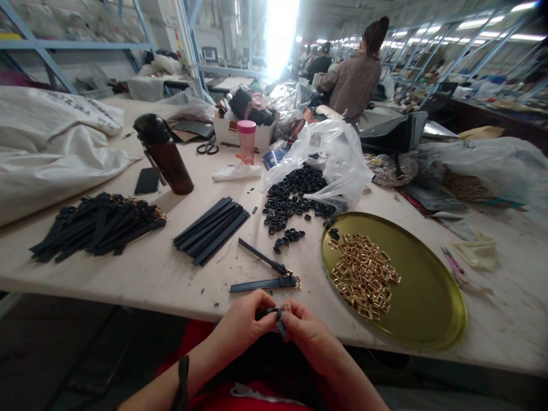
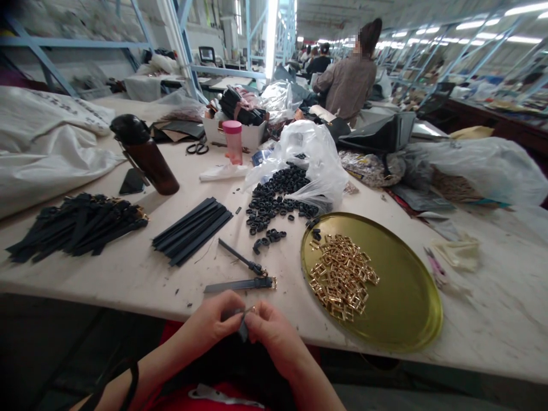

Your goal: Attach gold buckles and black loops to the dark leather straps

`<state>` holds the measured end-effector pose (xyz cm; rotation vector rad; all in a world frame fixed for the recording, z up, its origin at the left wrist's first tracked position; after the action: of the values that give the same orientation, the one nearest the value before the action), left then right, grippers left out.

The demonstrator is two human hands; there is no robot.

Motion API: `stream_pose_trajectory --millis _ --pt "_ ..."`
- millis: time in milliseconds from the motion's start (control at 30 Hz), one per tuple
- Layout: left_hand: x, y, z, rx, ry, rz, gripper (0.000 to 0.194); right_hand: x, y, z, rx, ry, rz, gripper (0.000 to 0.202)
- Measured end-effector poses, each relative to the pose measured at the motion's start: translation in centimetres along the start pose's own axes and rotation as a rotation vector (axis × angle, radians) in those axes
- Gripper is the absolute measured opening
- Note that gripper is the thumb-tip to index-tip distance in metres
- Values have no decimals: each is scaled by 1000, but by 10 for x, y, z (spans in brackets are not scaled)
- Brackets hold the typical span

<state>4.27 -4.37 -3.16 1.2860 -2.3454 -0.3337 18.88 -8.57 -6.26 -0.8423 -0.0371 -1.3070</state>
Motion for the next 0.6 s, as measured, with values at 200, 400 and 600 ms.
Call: stream_pose_trajectory --millis 200,400,600 --pt "6 1 -4 401 53 138 21 -1 8 10 398 298 -345 33" --pt "6 -8 -2 461 96 145 19 4 12 4 759 455 -427 21" --pt "7 -22 4 572 207 191 25 17 10 -5 946 412 -323 18"
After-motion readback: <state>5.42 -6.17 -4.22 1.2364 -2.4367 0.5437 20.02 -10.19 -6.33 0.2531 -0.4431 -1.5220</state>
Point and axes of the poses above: each hand's wrist, its own x-axis away from the middle knuckle, its own y-axis out of the back of the hand, z = x × y, the point moved 1 cm from there along -x, towards the middle knuckle, and after that the axes turned 2 degrees about -y, right-handed, at the moved point
